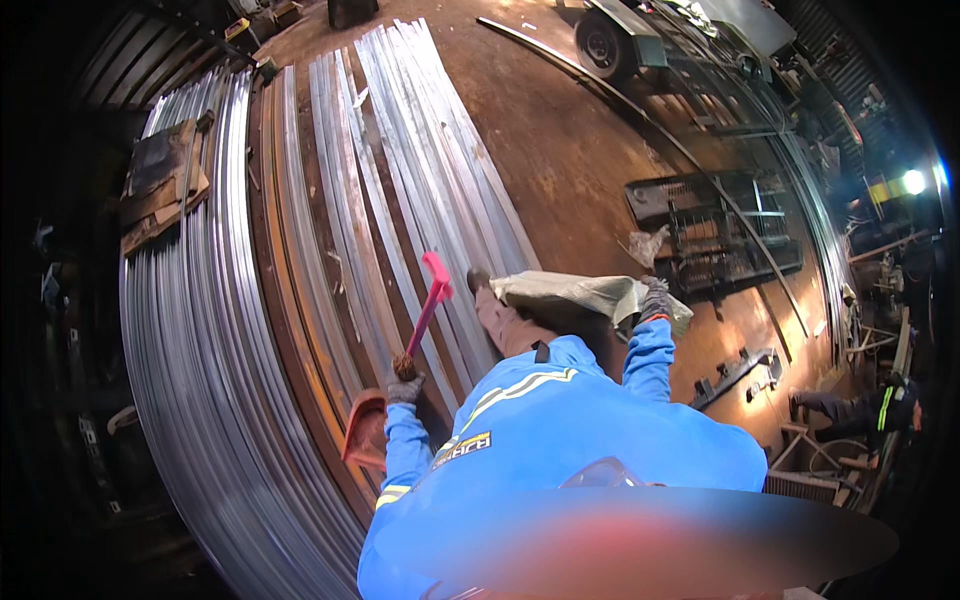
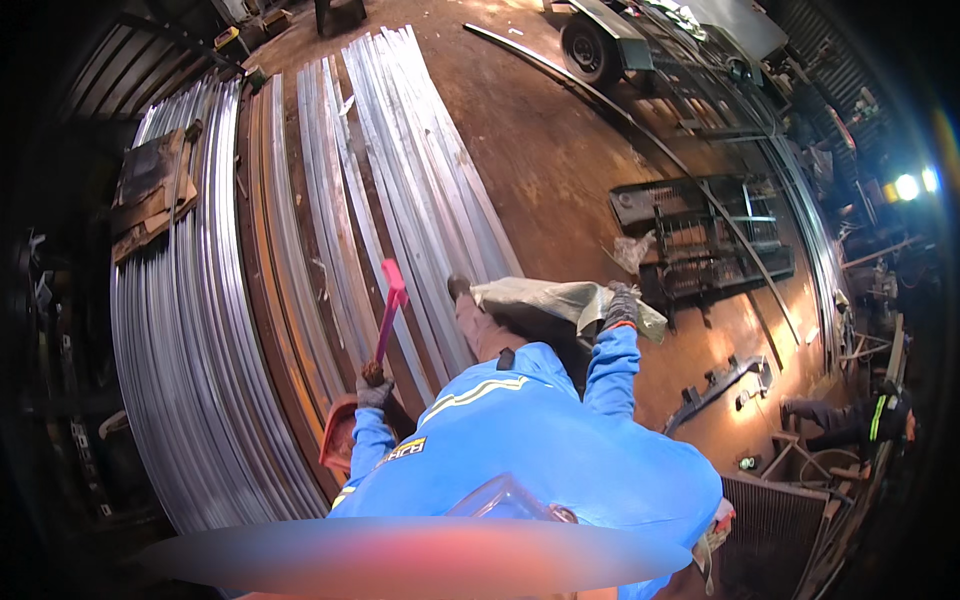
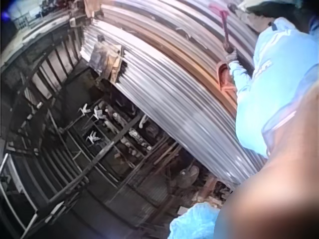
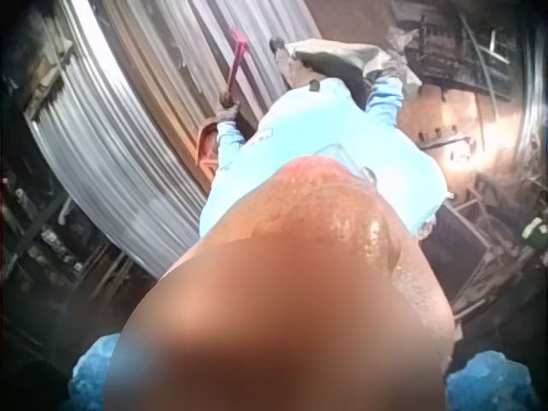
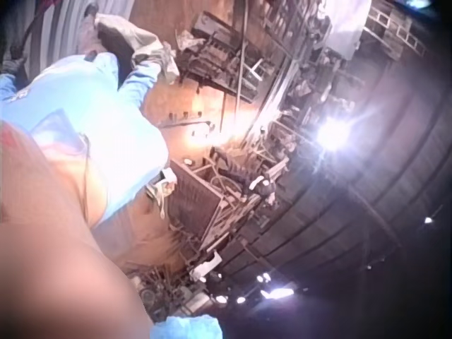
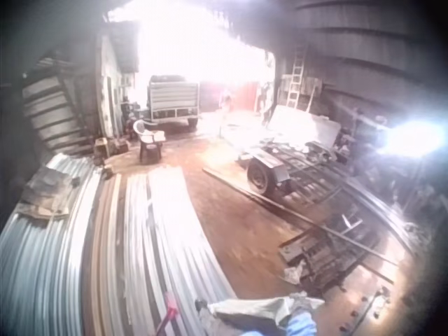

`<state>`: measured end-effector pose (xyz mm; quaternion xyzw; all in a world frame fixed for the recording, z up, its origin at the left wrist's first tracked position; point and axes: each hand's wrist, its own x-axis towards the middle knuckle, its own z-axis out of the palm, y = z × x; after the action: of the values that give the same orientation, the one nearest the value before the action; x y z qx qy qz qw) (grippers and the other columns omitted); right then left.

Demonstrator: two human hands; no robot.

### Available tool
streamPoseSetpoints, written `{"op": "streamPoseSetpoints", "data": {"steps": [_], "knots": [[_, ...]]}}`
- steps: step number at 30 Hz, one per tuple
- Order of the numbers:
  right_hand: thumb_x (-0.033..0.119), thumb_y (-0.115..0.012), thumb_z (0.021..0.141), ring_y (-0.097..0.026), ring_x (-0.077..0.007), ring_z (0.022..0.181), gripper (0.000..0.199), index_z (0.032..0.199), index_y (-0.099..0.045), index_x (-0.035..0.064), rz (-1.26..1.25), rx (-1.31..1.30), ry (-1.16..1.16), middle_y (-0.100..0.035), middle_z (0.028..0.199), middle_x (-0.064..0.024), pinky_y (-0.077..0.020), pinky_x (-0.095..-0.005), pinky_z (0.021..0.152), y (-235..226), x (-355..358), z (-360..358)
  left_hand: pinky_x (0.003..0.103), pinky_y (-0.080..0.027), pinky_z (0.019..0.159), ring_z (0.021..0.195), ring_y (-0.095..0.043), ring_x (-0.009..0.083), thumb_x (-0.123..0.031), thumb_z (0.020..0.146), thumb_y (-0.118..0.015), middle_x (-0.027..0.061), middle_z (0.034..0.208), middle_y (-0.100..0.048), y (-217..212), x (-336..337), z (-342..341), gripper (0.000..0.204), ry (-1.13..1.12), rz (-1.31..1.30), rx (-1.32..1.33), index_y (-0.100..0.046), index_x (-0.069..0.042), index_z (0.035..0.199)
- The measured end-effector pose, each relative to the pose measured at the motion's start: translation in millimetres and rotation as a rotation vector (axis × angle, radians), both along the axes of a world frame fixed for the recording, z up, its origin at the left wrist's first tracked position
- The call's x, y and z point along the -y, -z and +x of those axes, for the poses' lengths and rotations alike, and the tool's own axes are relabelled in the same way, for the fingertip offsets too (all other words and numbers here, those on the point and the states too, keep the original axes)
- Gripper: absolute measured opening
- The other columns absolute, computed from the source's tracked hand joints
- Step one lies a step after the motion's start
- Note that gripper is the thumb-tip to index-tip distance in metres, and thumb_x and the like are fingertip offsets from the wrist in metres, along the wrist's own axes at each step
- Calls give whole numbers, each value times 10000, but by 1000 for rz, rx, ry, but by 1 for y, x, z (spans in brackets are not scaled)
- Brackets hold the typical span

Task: The person sweeps debris and dust from a cluttered workshop floor using a traditional straw broom and a pink dustpan. They gather the swept material into the dustpan and transfer it into a green sack. The person moves around the workspace, sweeping different areas and occasionally adjusting the position of the dustpan.

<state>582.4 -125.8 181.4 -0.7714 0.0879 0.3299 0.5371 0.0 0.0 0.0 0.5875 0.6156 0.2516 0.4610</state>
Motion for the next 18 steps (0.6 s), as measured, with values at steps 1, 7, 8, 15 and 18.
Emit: {"op": "streamPoseSetpoints", "data": {"steps": [1, 7, 8, 15, 18], "knots": [[354, -587, 709, -508, -229, 757, 398, 916, -611, 14, 55, -47, 5, -586, 895, -123, -417, -332, 730, 24, -33, 19, 306, -491, 594, 699, -553, 138, -133, 622, -724, 6, 815, -562, 5, -27, 4, 433, 27, 99, -32, -495, -71, 984], [290, -516, 792, -543, -251, 850, 274, 923, -631, 78, -16, -184, -92, -609, 936, -128, -429, -358, 772, 99, -226, 79, 304, -480, 536, 609, -571, 167, -78, 634, -674, 39, 748, -583, -52, -181, 62, 341, -73, -115, 57, -515, -57, 935], [314, -512, 792, -537, -250, 844, 301, 926, -630, 72, -69, -205, -81, -608, 936, -127, -425, -353, 769, 108, -251, 73, 306, -483, 549, 626, -576, 168, -87, 634, -683, 41, 759, -589, -58, -204, 63, 345, -122, -233, 67, -518, -51, 935], [340, -487, 799, -547, -270, 779, 339, 914, -621, 51, 122, -285, 17, -618, 884, -134, -427, -357, 743, 94, -465, 113, 313, -476, 534, 630, -576, 155, -64, 641, -681, 40, 749, -588, -40, -393, 113, 293, -296, -252, 235, -515, -45, 882], [217, -462, 809, -571, -276, 810, 269, 944, -613, 40, -200, 336, -409, -622, 889, -152, -438, -356, 759, 56, -538, 124, 308, -457, 516, 592, -564, 163, -86, 638, -680, 37, 705, -585, -46, -498, 146, 270, -289, -344, 288, -529, -63, 860]]}}
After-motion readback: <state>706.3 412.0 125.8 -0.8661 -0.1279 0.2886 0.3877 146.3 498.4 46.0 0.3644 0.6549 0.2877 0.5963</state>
